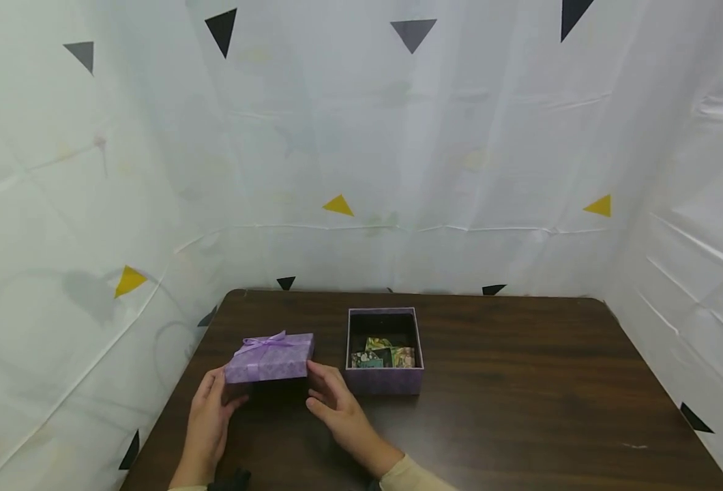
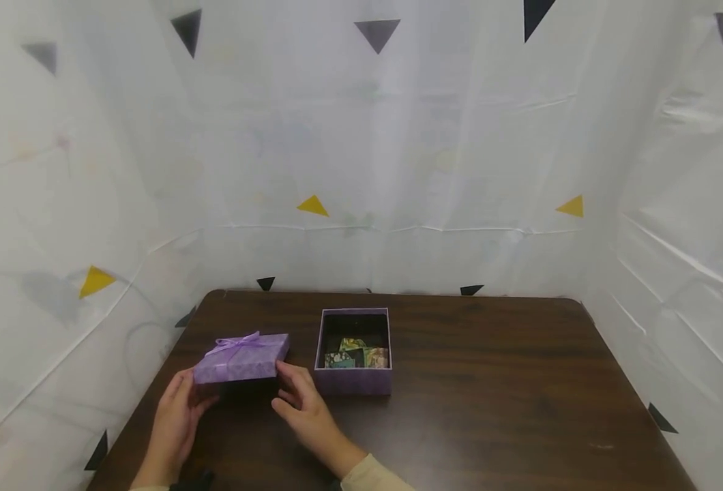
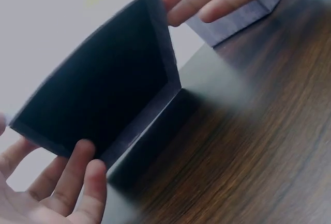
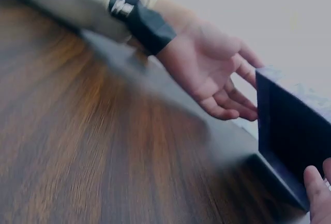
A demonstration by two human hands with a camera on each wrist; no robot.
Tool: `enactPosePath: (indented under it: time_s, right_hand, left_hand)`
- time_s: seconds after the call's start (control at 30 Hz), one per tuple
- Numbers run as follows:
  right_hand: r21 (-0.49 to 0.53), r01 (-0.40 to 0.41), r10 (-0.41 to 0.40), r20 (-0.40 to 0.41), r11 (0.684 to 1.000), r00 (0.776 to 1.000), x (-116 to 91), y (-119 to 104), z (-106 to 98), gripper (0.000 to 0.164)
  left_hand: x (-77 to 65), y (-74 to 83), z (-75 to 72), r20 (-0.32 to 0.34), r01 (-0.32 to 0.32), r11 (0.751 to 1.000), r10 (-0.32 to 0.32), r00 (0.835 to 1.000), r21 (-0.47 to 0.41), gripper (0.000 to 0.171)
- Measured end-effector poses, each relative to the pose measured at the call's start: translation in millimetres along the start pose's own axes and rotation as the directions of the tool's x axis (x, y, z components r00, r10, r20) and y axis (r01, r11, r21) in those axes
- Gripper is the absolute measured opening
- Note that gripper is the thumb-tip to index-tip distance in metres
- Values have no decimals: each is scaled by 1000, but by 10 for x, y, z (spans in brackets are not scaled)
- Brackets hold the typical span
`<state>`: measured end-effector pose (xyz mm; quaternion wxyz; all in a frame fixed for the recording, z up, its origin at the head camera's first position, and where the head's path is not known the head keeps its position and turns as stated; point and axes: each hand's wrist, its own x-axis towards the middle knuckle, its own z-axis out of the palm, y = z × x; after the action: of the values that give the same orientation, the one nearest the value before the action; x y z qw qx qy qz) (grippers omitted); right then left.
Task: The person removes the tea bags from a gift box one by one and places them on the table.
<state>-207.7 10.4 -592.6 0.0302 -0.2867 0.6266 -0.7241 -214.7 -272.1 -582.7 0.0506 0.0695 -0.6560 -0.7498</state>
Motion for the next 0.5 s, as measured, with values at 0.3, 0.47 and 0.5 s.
enactPosePath:
  time_s: [0.3,0.47,0.5]
  right_hand:
    - [160,-112,91,134,981,987,-46,155,-71,62]
    - [128,-115,98,135,985,986,-40,168,-82,65]
    - [119,-118,103,129,986,986,-39,174,-85,65]
  left_hand:
    - [34,-64,-28,2,40,999,-40,999,-19,50]
    - [50,-74,7,-59,94,994,-97,994,-50,37]
    - [55,-74,12,-63,102,994,-105,993,-49,36]
